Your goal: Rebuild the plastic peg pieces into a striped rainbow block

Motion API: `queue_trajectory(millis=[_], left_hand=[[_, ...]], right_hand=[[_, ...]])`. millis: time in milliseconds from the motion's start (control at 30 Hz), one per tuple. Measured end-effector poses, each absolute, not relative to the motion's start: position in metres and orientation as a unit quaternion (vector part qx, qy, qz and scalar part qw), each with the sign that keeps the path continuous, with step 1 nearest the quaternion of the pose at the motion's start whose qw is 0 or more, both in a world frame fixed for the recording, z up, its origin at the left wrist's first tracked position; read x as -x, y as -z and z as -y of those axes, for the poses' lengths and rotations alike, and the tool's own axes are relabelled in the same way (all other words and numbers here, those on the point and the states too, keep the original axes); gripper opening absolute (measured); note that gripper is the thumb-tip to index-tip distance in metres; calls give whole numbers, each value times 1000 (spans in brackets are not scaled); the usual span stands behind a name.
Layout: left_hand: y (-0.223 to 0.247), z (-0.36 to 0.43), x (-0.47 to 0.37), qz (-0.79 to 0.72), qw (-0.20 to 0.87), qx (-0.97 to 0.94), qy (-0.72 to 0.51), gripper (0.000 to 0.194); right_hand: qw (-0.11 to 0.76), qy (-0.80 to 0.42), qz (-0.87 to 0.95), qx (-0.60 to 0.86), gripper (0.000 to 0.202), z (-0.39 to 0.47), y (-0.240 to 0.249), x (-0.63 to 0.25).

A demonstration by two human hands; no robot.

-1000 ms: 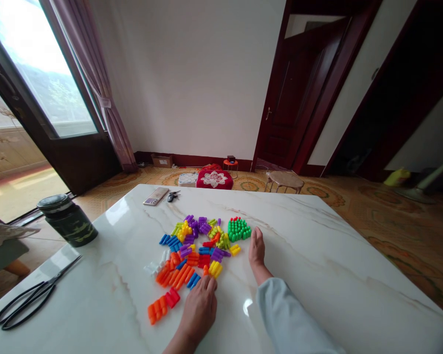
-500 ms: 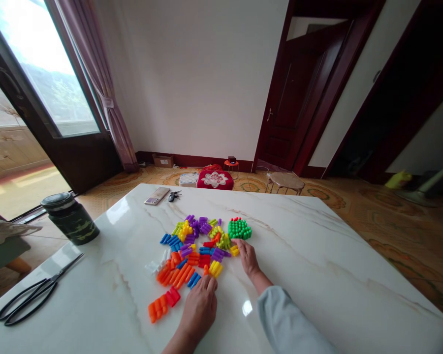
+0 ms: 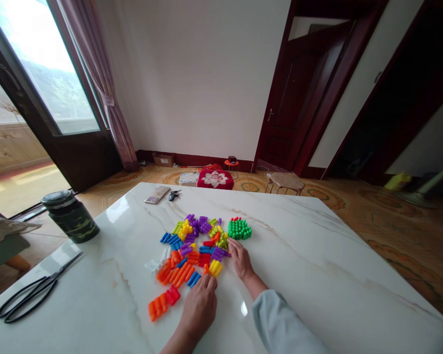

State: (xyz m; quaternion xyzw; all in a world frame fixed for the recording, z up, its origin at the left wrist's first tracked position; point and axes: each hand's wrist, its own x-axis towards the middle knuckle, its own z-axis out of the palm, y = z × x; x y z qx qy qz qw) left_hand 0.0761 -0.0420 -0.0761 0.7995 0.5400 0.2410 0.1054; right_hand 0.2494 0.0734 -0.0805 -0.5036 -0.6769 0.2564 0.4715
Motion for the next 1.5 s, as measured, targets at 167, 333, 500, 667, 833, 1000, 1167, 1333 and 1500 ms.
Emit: queue_trajectory(millis=[167,333,500,667,833,1000,1167,1333,1500], left_hand=[[75,43,-76,-544,105,-799,-235,21],[76,43,-77,-545,97,-800,-231,20],[76,43,-76,-541,88,-801,-241,21],[77,42,-76,-541,87,-801,-241,21],[76,42,-77,-542,88,-801,-240,21],[76,42,-76,-546,97,-798,-237,20],[76,42,-76,-547,103,-797,-236,20],[77,43,-76,-543,102,-797,-242,20],[76,43,-76,-543,94,-798,-244,19]], right_hand=[[438,-235,702,511,51,-74,87,-236],[426,-227,713,509,48,-79,88,-231],[456,-213,706,498,45,-79,89,-238],[471,-193,690,514,45,-78,92,-238],[478,-171,692,514,43,-74,87,-237],[486,-130,675,540,45,-70,80,-247],[483,-125,672,547,49,-74,82,-256],[465,-106,691,544,48,-72,86,-256],[456,-56,668,586,50,-69,88,-264]])
